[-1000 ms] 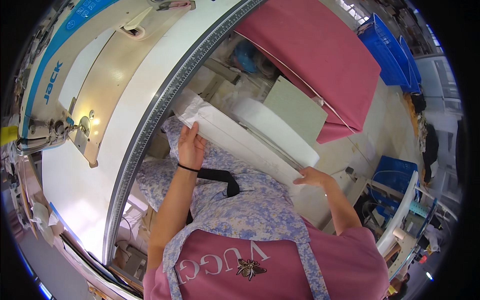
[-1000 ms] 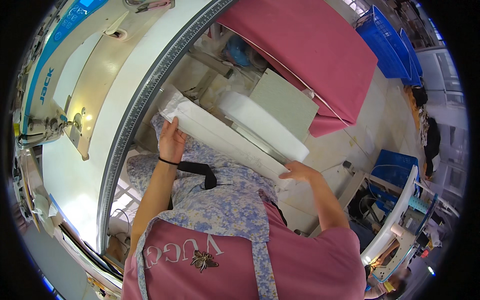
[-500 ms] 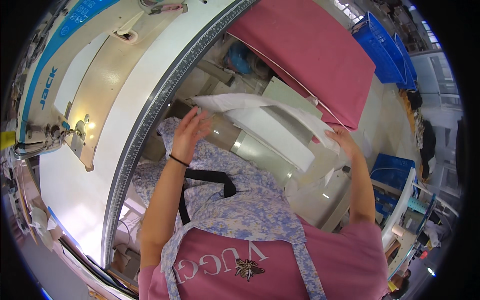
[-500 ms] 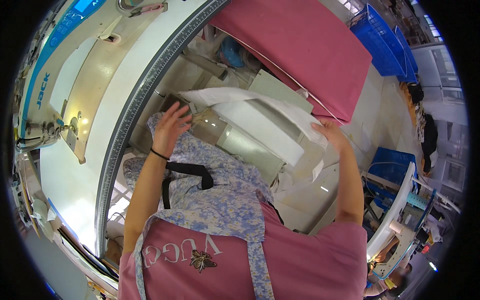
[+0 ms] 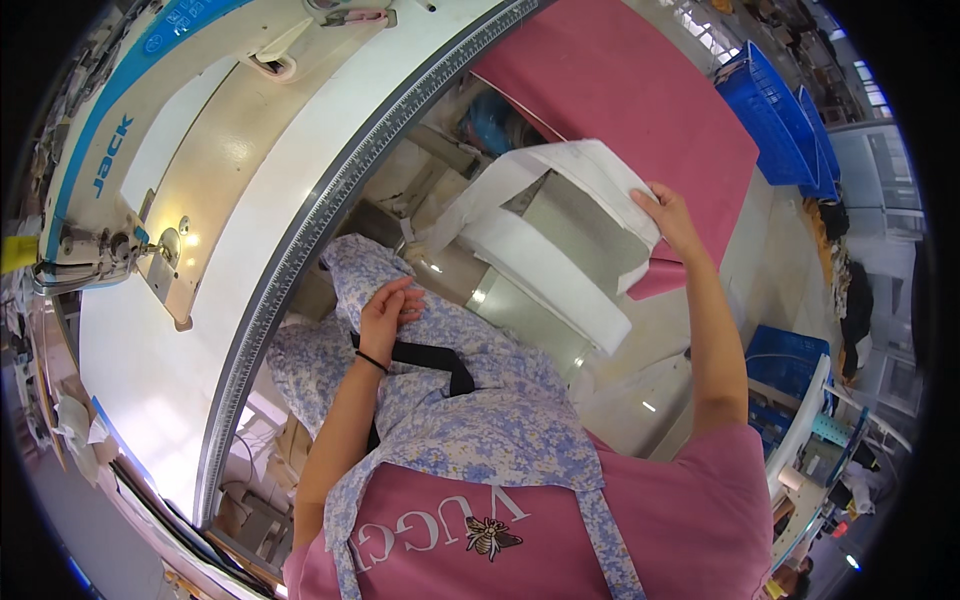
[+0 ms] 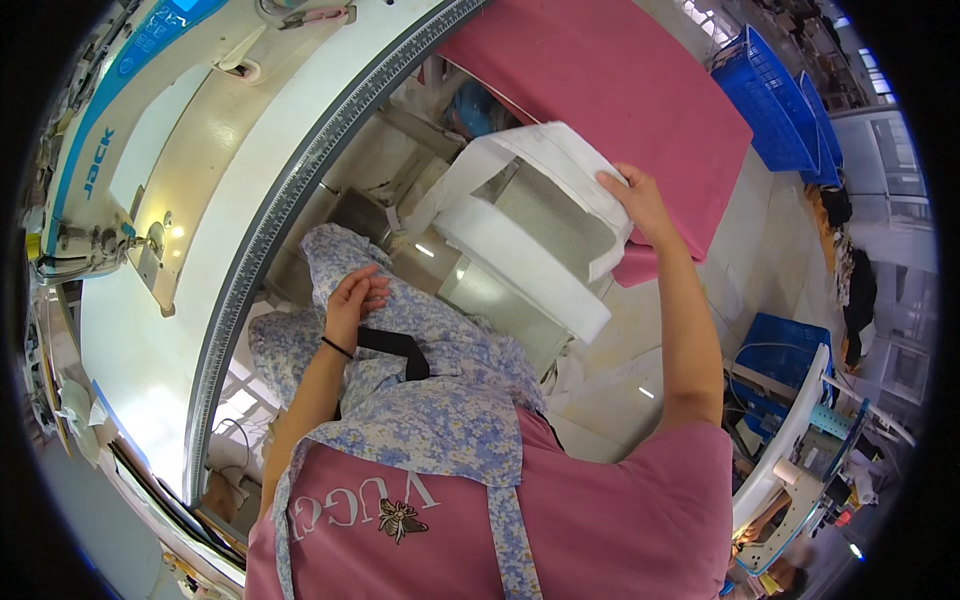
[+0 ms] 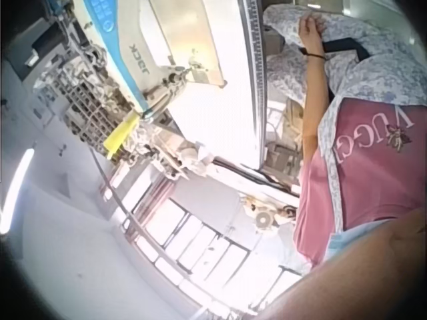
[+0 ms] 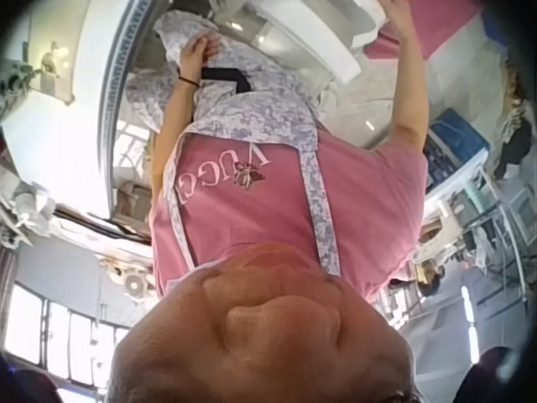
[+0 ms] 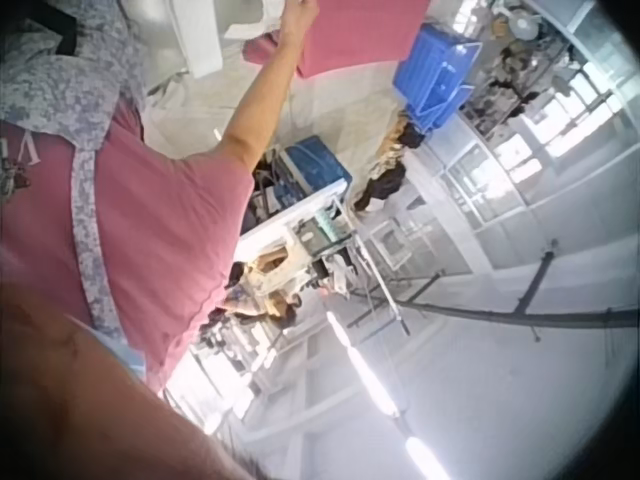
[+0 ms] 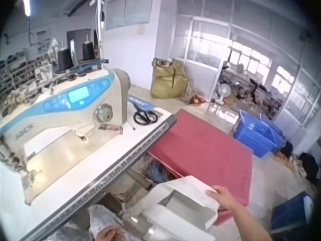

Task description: The person folds and unfolds a white fabric piece on a sewing table, then uses scissors to cut a small white fabric piece into smaller sections. The person also handles a black fabric piece and places it on the table.

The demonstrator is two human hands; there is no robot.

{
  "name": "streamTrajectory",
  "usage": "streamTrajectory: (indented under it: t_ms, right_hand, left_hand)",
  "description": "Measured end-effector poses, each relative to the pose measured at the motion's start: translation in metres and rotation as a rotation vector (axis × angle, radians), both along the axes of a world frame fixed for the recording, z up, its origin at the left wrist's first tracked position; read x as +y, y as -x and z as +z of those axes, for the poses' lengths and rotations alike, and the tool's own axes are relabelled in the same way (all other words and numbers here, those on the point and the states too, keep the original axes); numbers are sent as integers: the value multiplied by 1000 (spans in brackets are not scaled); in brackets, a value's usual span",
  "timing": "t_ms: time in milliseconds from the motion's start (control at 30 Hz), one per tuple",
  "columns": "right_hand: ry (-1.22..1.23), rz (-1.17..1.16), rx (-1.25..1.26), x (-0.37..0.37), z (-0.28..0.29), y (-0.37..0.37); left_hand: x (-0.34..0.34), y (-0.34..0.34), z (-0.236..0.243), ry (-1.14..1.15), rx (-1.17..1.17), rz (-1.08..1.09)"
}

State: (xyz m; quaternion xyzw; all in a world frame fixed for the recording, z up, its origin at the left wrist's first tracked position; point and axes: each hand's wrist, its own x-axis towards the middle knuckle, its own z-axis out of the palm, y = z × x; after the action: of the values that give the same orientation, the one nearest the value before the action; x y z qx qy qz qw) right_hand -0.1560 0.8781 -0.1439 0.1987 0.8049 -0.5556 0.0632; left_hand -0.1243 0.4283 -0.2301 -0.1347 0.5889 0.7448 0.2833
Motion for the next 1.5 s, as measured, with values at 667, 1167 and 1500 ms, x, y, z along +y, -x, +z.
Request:
streamTrajectory:
  t_ms: [667, 1167, 1500]
  right_hand:
    - [-35, 134, 24, -43, 16, 64]
    - [-390, 189, -219, 72, -25, -26]
    - [-531, 442, -2, -82, -79, -44]
  left_hand:
    - [0, 0, -7, 6, 4, 31]
    - [-1, -1, -12, -34, 23, 33]
    - [-2, 0, -11, -42, 53, 25]
